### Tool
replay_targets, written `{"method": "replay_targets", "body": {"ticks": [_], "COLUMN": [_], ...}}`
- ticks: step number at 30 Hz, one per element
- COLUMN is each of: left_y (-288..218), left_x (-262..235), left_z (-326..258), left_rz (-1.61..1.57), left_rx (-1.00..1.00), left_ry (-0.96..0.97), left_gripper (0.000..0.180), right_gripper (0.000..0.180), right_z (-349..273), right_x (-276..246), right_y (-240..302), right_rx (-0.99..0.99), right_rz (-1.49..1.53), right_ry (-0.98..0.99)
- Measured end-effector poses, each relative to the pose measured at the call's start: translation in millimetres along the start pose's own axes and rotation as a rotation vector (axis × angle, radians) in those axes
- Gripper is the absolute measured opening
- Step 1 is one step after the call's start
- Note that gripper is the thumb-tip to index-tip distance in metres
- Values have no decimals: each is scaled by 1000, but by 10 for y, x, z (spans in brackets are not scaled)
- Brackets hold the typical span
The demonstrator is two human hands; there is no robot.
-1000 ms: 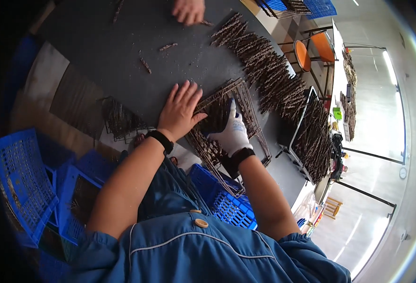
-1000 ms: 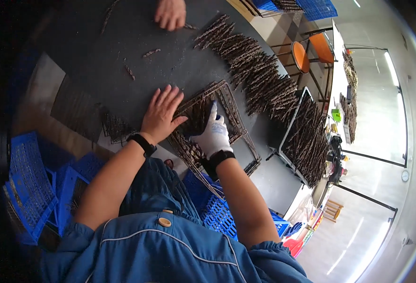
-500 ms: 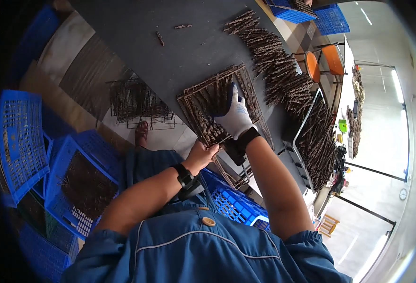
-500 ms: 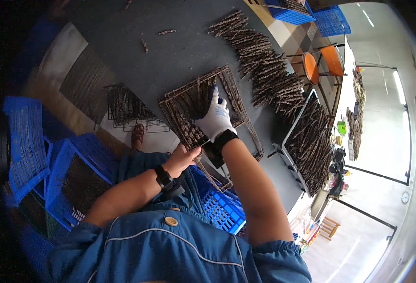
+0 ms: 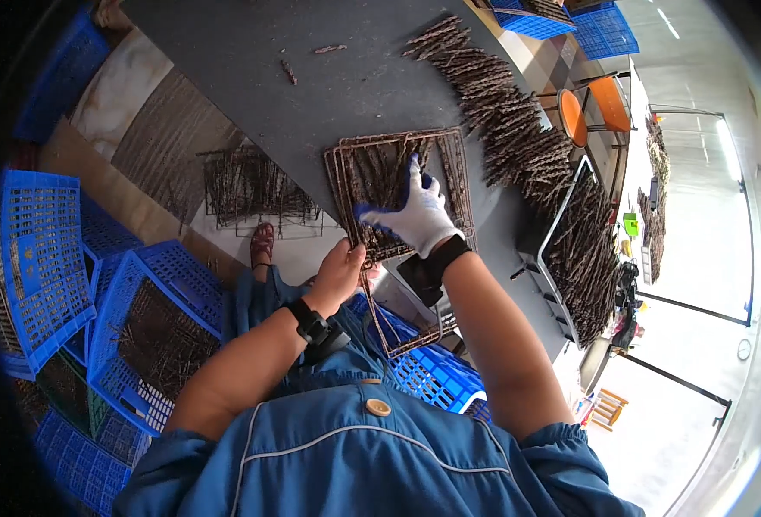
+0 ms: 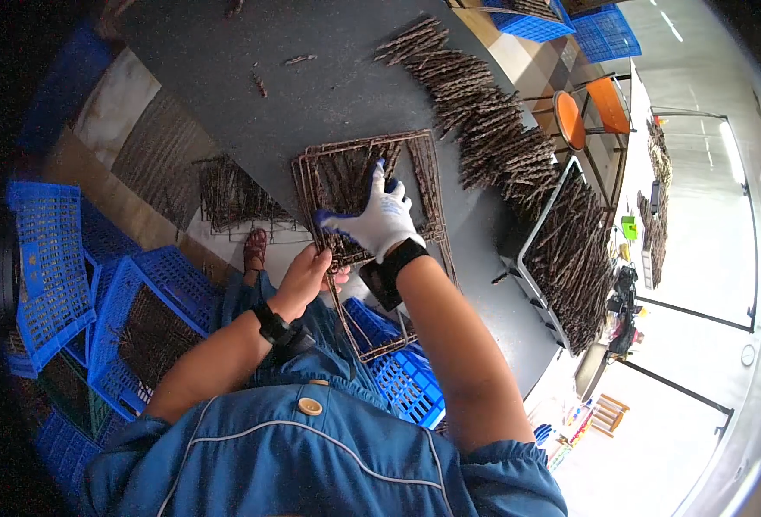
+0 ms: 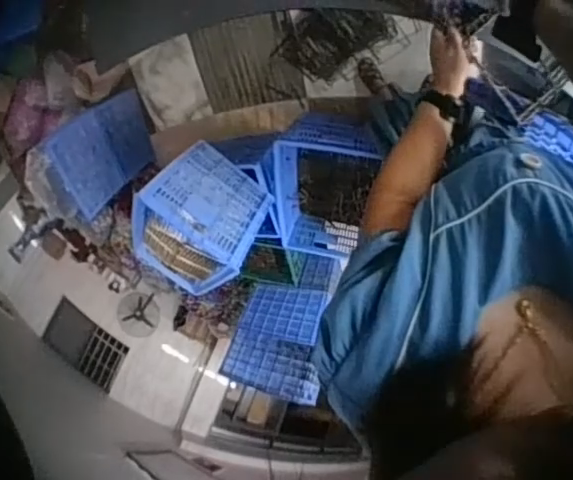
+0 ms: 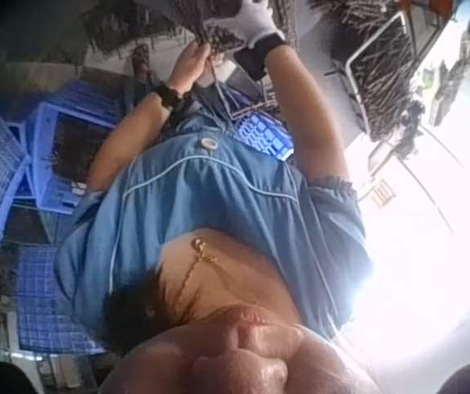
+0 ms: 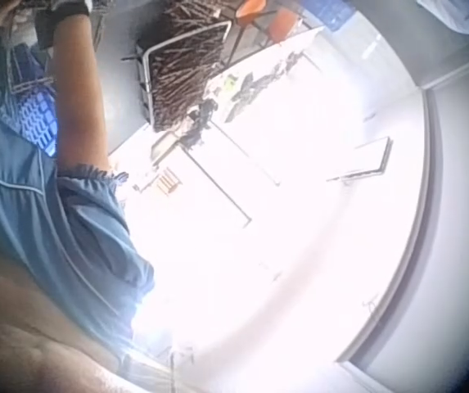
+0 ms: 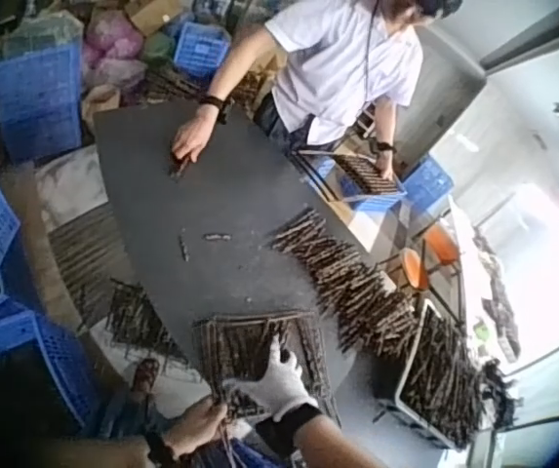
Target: The person is assembling small wicker or twig-based rectangular panels onto a wire frame.
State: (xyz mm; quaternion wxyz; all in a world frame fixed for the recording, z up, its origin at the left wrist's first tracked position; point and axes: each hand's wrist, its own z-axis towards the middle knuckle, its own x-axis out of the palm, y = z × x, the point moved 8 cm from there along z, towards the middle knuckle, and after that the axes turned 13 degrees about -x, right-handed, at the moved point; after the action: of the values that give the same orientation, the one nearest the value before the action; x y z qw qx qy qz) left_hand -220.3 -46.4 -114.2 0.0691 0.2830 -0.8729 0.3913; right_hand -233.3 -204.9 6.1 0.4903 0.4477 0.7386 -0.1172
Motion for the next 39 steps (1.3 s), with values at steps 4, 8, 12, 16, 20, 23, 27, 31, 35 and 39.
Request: {"method": "replay_targets", "body": {"ticks": [4,8,12,16,20,23,27,31,35,39], "left_y": [-163,-233,-237,-245,-345,-404,-495,-416,-201,15], "left_x": [28,-70,-135,-147,-195,-185,-150,-173,-159,-193], "left_z": [-94,-279,-345,-231,-137,-108,-136,-112,-6,36], "left_rz": [-53,-32,-146,-162,-273,-255,-246,-112,17,-7], "left_rx": [-68,-109,-109,-116,-48,-60,-59,-128,-150,-133], "left_ry": [50,-46,-34,-51,-88,-90,-48,-60,-29,-76], "left_gripper": [23,19,19,20,23,21,24,27,29,26], "right_gripper": [145,146,145,144,145,146,141,138,133,131], "right_z": [-31,9,14,25,72,85,56,21,14,-19], "right_x": [22,18,61,39,1,39,21,-36,15,32], "right_y": [69,66,101,121,87,68,73,138,299,325], "right_rx": [50,73,91,61,50,92,134,165,156,147], "right_rz": [-139,-152,-172,-148,-20,-21,-30,-111,-196,-254], "right_ry": [70,101,140,165,163,144,75,93,169,111]}}
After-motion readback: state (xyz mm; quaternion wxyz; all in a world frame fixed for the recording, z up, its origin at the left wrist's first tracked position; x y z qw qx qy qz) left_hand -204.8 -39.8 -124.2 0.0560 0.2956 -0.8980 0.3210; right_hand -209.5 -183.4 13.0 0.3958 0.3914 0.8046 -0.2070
